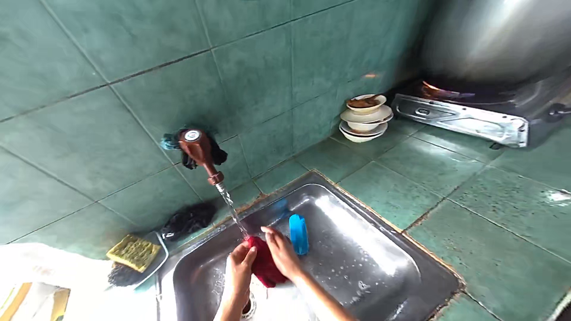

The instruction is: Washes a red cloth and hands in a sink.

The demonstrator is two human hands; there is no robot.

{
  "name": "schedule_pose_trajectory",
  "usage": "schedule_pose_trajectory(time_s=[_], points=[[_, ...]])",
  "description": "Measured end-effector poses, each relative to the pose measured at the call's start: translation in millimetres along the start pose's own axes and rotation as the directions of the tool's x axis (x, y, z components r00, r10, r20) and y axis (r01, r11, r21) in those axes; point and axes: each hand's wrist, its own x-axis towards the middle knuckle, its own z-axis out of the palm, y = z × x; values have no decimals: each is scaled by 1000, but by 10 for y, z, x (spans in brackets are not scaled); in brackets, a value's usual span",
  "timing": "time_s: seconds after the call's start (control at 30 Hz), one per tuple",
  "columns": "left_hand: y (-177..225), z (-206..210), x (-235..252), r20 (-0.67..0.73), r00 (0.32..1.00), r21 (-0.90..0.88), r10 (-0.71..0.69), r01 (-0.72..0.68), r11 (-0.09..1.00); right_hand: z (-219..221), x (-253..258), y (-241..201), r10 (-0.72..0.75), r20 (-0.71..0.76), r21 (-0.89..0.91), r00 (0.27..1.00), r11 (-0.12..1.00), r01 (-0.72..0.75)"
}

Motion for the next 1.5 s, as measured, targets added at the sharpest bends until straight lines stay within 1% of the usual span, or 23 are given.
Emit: schedule_pose_trajectory(time_s=[0.07, 0.17, 0.23, 0.3, 0.33, 0.37, 0.4, 0.43, 0.5, 0.6, 0.7, 0.77, 0.83, 0.93, 1.03, 1.1, 1.17, 1.23, 1.3, 1.33, 1.4, 1.47, 1.5], points=[[340, -57, 18, 7, 998, 18, 55, -55, 998, -53, 36, -52, -176, -2, 229, 984, 958, 172], [718, -171, 10, -158, 984, -232, 84, -120, 965, -41, 65, 234, -297, -15, 273, 955, 917, 290], [645, -256, 123, -256, 965, -407, 61, -165, 898, -24, 117, 256, -257, -66, 410, 964, 874, 261], [369, -161, 296, -263, 965, -477, -8, -123, 870, 150, 120, -143, -174, -146, 647, 974, 728, 227], [214, -57, 357, -264, 963, -499, -56, -87, 862, 260, 107, -411, -113, -196, 701, 974, 679, 220], [93, 40, 389, -270, 960, -499, -79, -69, 864, 354, 111, -664, -48, -258, 691, 965, 689, 219], [9, 115, 405, -304, 951, -427, -57, -82, 901, 420, 130, -851, 2, -324, 626, 946, 750, 213], [-21, 144, 393, -334, 943, -259, -16, -75, 963, 454, 151, -951, 28, -381, 518, 924, 834, 189], [103, 185, 358, -330, 944, 41, -18, 33, 999, 423, 186, -967, 30, -422, 299, 906, 948, 109], [227, 262, 372, -235, 970, -23, -58, 54, 998, 283, 347, -707, 48, -331, 91, 943, 996, -19], [345, 220, 352, -69, 997, 70, 45, -40, 997, 162, 566, -332, 171, -54, 148, 984, 976, -162], [397, 106, 343, 58, 984, 102, 167, -173, 980, 49, 515, -319, 245, 197, 287, 949, 912, -295], [454, -106, 315, 138, 968, 83, 210, -222, 971, -87, 492, -484, 230, 335, 397, 914, 845, -358], [597, -421, 217, 155, 976, 134, 151, -172, 976, -301, 609, -857, 39, 336, 267, 941, 954, -135], [843, -461, 227, 233, 969, 396, 77, -167, 903, -356, 782, -1274, -138, 290, 251, 947, 966, 64], [1028, -342, 188, 242, 960, 539, 139, -253, 804, -300, 811, -1342, -245, 191, 326, 950, 929, 174], [1201, -282, 141, 201, 952, 583, 232, -306, 752, -274, 650, -1259, -255, 214, 293, 943, 938, 186], [1250, -355, 205, 107, 923, 524, 370, -369, 768, -268, 457, -969, -233, 296, 237, 926, 957, 165], [1233, -482, 128, -82, 898, 317, 432, -388, 866, -221, 451, -562, -228, 273, 260, 935, 953, 156], [1165, -525, 101, -180, 902, 151, 393, -369, 917, -206, 453, -406, -226, 207, 363, 952, 921, 139], [824, -501, 192, -286, 932, -179, 222, -280, 943, -95, 430, -398, -226, 21, 672, 974, 725, 154], [450, -243, 382, -305, 951, -393, 47, -171, 904, 153, 363, -788, -170, -128, 804, 977, 559, 203], [319, -109, 454, -281, 960, -478, -18, -124, 869, 298, 349, -980, -140, -183, 803, 973, 549, 230]])
